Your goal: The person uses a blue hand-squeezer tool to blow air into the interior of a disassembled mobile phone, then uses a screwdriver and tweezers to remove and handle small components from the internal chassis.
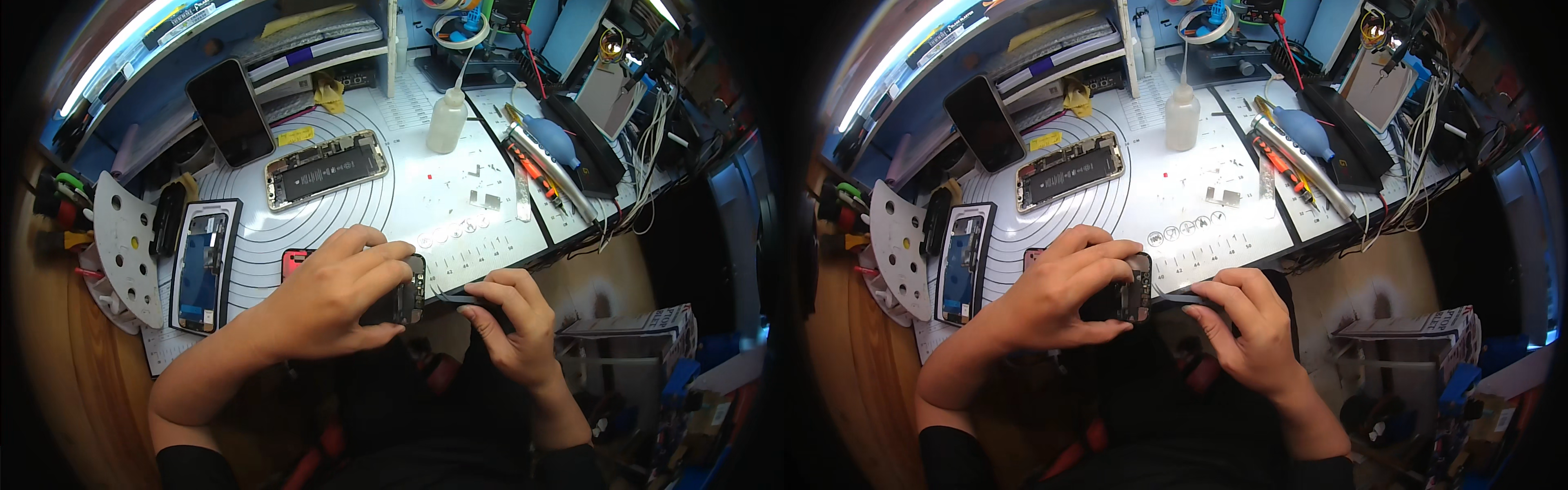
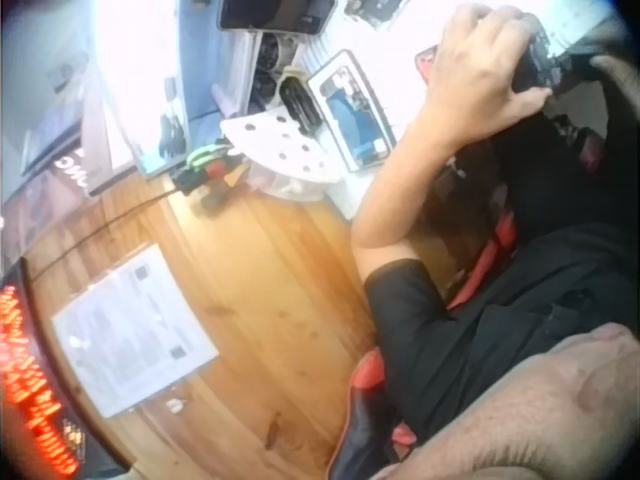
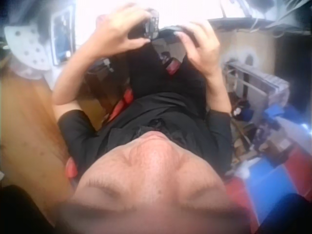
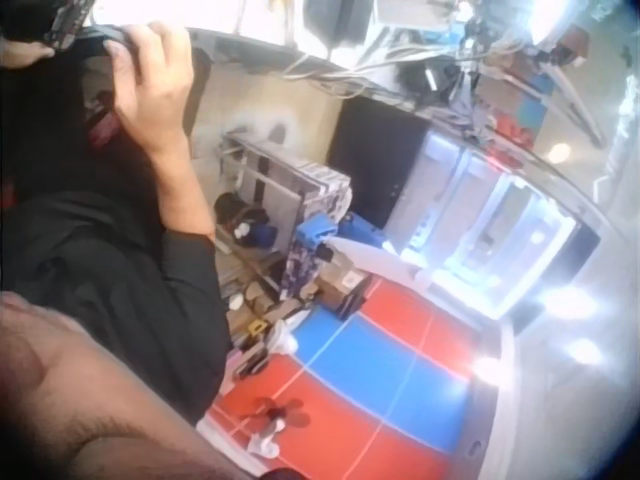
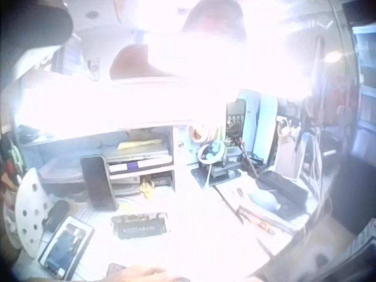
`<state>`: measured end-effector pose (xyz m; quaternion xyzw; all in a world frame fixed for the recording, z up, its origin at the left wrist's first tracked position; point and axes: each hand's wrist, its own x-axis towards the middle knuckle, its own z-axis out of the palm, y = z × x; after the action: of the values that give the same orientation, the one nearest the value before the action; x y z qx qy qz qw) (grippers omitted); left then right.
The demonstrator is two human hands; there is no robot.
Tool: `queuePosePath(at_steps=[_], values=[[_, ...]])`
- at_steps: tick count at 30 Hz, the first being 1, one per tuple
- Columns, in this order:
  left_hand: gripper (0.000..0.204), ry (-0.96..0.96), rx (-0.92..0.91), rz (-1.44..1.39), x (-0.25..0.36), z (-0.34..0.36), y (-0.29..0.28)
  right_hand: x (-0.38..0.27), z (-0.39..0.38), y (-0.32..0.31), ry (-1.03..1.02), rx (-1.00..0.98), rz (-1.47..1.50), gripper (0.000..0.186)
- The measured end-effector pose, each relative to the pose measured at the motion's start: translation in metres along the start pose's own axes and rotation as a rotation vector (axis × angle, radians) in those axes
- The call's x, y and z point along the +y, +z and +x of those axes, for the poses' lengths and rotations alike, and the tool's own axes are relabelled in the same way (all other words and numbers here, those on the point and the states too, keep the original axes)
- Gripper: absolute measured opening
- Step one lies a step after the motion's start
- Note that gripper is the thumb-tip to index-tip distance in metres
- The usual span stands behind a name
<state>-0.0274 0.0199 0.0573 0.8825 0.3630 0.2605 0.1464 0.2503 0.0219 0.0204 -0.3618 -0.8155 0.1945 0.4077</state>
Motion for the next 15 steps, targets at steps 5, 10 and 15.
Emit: queuePosePath(at_steps=[5, 10, 15], values=[[0.053, -0.011, -0.018, -0.001, -0.0001, 0.0007, -0.0003, -0.0035, -0.0056, 0.0026, 0.066, -0.016, 0.031, 0.024], [0.053, -0.02, -0.019, -0.001, 0.0002, 0.001, 0.0006, -0.0041, -0.0036, 0.0069, 0.048, 0.018, 0.03, 0.024], [0.052, -0.035, -0.016, -0.013, 0.0001, -0.0011, -0.0007, -0.0055, -0.0024, 0.0063, 0.023, 0.024, 0.025, 0.025]])
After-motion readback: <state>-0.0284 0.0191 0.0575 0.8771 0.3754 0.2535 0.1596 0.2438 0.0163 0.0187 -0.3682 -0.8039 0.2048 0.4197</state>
